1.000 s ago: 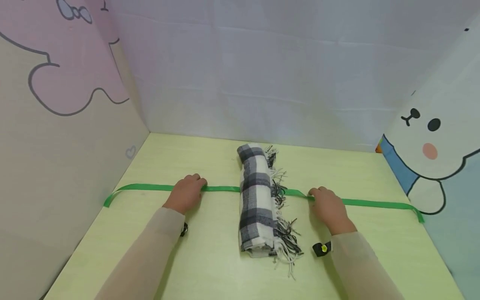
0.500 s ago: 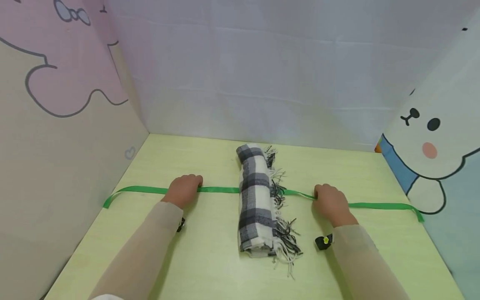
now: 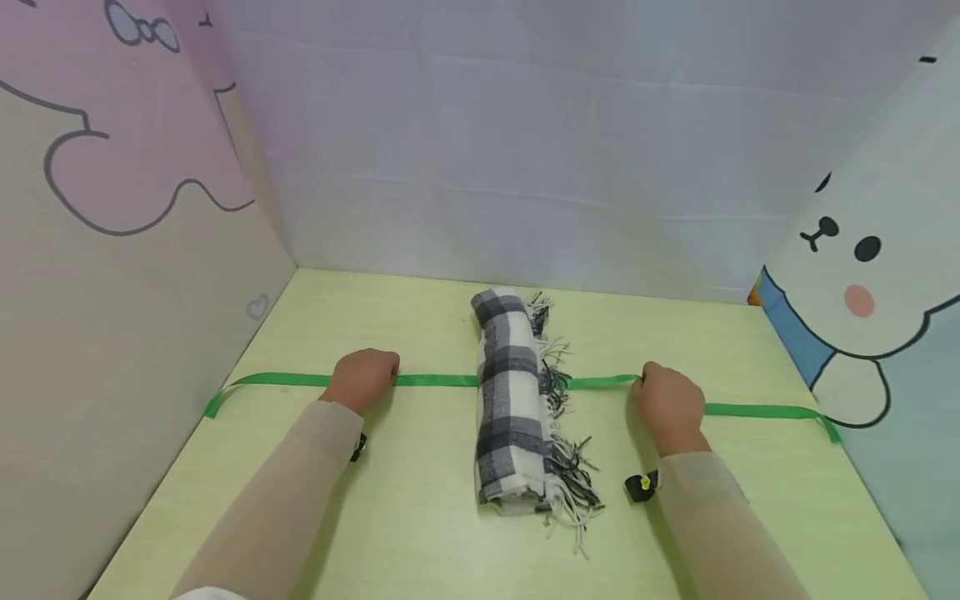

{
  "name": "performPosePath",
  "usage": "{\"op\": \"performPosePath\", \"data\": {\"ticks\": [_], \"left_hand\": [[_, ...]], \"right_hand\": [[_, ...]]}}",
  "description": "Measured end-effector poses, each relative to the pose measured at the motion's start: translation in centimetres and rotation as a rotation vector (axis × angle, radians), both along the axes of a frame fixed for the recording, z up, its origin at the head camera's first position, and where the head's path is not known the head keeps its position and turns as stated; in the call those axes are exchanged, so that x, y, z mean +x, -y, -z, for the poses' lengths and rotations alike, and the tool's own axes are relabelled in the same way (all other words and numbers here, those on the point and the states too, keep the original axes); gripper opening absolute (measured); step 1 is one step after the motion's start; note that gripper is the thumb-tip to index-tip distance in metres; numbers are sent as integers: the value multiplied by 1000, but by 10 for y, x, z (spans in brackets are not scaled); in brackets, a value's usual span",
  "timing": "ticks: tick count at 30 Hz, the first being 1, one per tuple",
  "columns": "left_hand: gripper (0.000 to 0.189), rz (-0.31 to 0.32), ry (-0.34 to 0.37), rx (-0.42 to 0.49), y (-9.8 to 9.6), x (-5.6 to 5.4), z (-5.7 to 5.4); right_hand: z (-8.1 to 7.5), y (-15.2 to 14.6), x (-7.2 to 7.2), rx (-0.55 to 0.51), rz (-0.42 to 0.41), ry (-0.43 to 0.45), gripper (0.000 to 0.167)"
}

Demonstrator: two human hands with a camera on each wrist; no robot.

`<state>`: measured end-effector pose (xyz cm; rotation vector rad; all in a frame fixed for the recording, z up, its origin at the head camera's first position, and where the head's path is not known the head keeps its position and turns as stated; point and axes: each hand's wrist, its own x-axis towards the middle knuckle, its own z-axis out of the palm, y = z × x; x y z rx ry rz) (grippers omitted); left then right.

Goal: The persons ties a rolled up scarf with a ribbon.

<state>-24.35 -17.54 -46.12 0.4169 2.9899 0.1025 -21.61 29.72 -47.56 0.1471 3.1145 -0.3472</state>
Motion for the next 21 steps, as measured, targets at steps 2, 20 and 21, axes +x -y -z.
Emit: {"op": "performPosePath", "data": {"ticks": [2,20,21], "left_hand": [[10,-44,50,20,0,0,0],[34,-690,183,1140,-12,9,8],[36,-718,189,1235,-12,9,8]], "right_hand": [[-1,2,1,-44,28,5,27],[-3,15,9,-1119,355,-11,52],[-3,15,9,-1187,374,-18,52]]}}
